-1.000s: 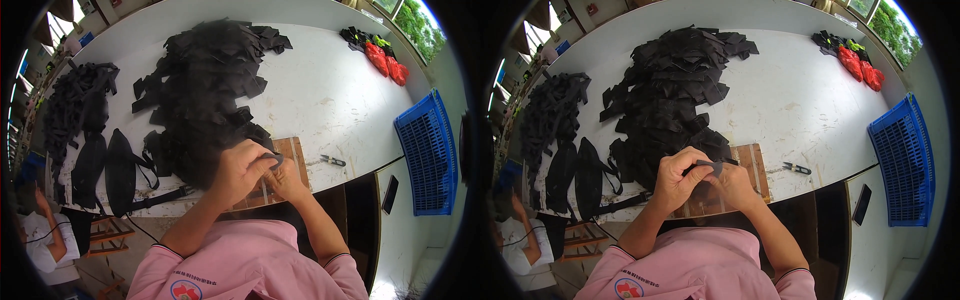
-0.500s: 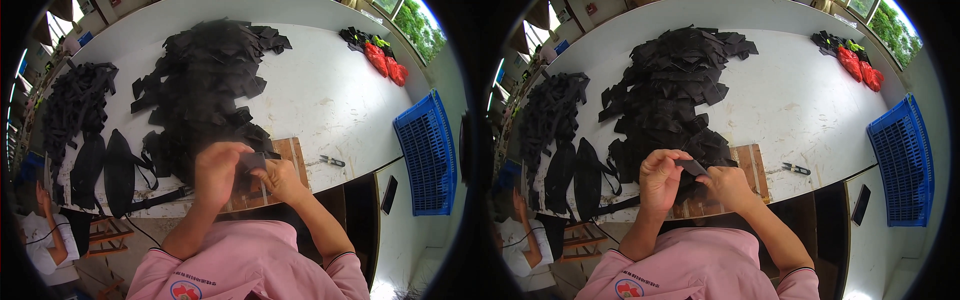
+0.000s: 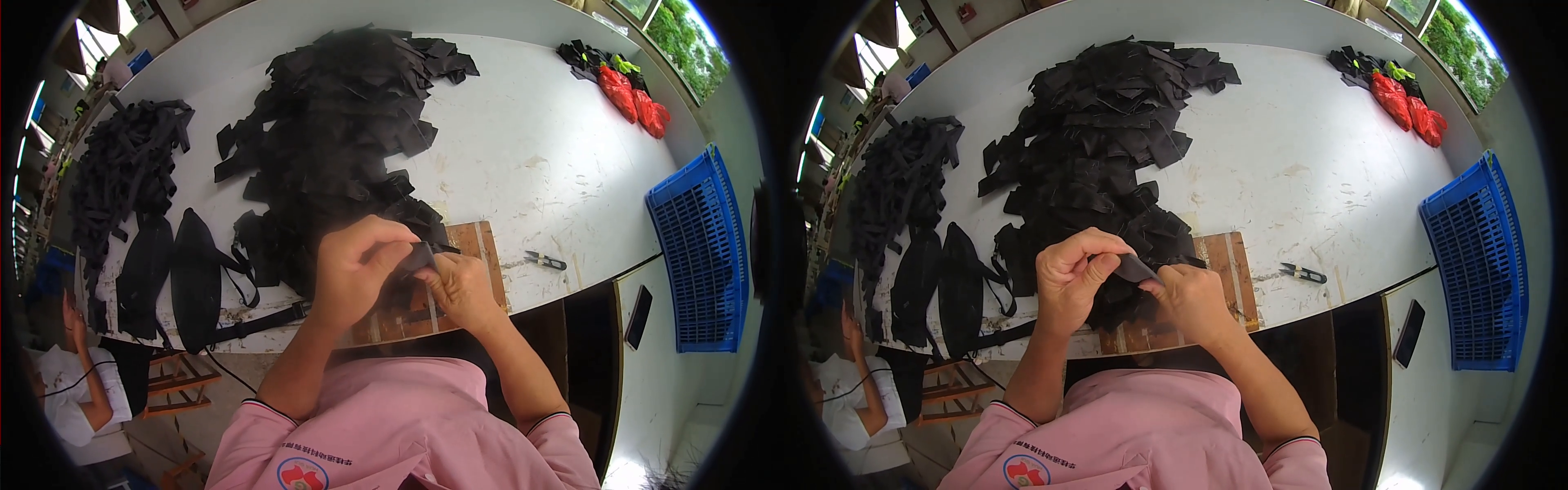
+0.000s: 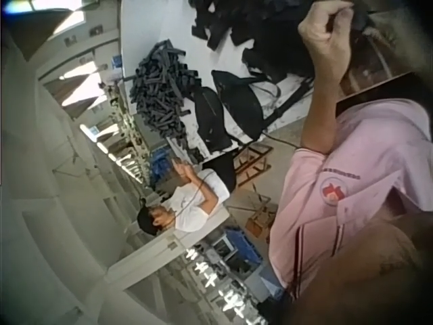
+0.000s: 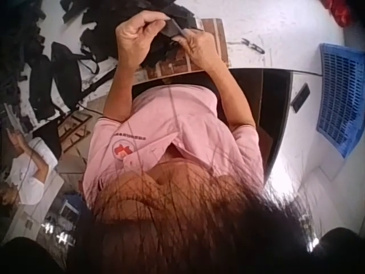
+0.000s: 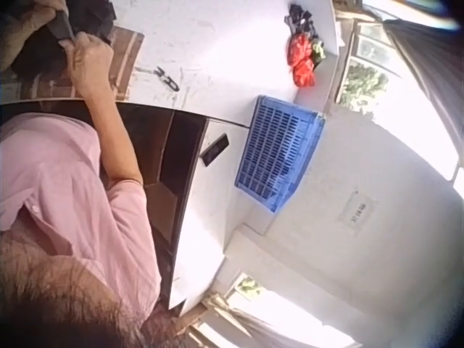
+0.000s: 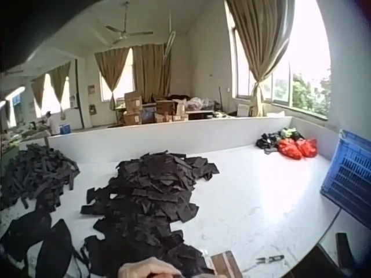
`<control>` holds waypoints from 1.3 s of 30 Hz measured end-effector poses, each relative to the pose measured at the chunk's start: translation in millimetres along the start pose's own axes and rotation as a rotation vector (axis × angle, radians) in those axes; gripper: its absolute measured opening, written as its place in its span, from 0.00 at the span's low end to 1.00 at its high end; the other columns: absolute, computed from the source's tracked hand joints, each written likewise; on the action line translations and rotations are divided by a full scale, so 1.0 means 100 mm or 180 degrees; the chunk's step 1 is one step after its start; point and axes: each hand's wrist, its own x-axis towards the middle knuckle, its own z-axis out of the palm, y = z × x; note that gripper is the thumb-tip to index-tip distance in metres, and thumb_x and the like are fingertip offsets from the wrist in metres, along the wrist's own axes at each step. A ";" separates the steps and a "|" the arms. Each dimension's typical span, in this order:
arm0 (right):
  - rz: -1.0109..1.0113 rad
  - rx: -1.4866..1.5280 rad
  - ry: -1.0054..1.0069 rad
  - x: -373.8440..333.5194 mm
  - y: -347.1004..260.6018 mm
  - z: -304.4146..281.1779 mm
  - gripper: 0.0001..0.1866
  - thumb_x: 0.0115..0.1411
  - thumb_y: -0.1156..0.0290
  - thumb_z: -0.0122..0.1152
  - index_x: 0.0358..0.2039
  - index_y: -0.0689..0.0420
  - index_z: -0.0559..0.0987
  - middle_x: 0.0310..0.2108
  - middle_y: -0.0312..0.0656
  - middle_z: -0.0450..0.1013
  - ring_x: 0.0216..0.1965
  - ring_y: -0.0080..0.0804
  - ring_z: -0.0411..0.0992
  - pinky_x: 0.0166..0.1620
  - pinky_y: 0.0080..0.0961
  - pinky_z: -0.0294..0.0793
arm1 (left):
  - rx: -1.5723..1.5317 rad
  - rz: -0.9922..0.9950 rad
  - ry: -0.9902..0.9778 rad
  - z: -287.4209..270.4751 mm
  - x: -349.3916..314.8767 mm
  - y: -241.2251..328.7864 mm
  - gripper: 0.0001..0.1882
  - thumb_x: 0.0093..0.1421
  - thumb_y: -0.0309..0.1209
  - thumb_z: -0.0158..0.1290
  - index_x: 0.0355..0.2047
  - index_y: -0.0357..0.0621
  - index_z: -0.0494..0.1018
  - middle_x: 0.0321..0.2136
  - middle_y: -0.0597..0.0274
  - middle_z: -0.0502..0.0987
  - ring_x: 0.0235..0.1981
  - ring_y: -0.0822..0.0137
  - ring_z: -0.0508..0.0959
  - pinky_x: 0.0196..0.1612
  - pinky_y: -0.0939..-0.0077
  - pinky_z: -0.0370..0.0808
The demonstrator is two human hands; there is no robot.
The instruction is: Sorting and inspecting black fabric pieces on a large white table.
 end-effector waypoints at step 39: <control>0.1027 0.0769 0.0218 -1.00 -0.10 0.07 0.07 0.55 0.73 0.53 0.31 0.64 0.74 0.23 0.48 0.70 0.24 0.40 0.70 0.29 0.26 0.69 | -0.2492 -0.0496 0.1923 -0.38 0.29 -0.12 0.05 0.55 0.26 0.49 0.30 0.36 0.70 0.33 0.54 0.76 0.35 0.63 0.74 0.43 0.74 0.68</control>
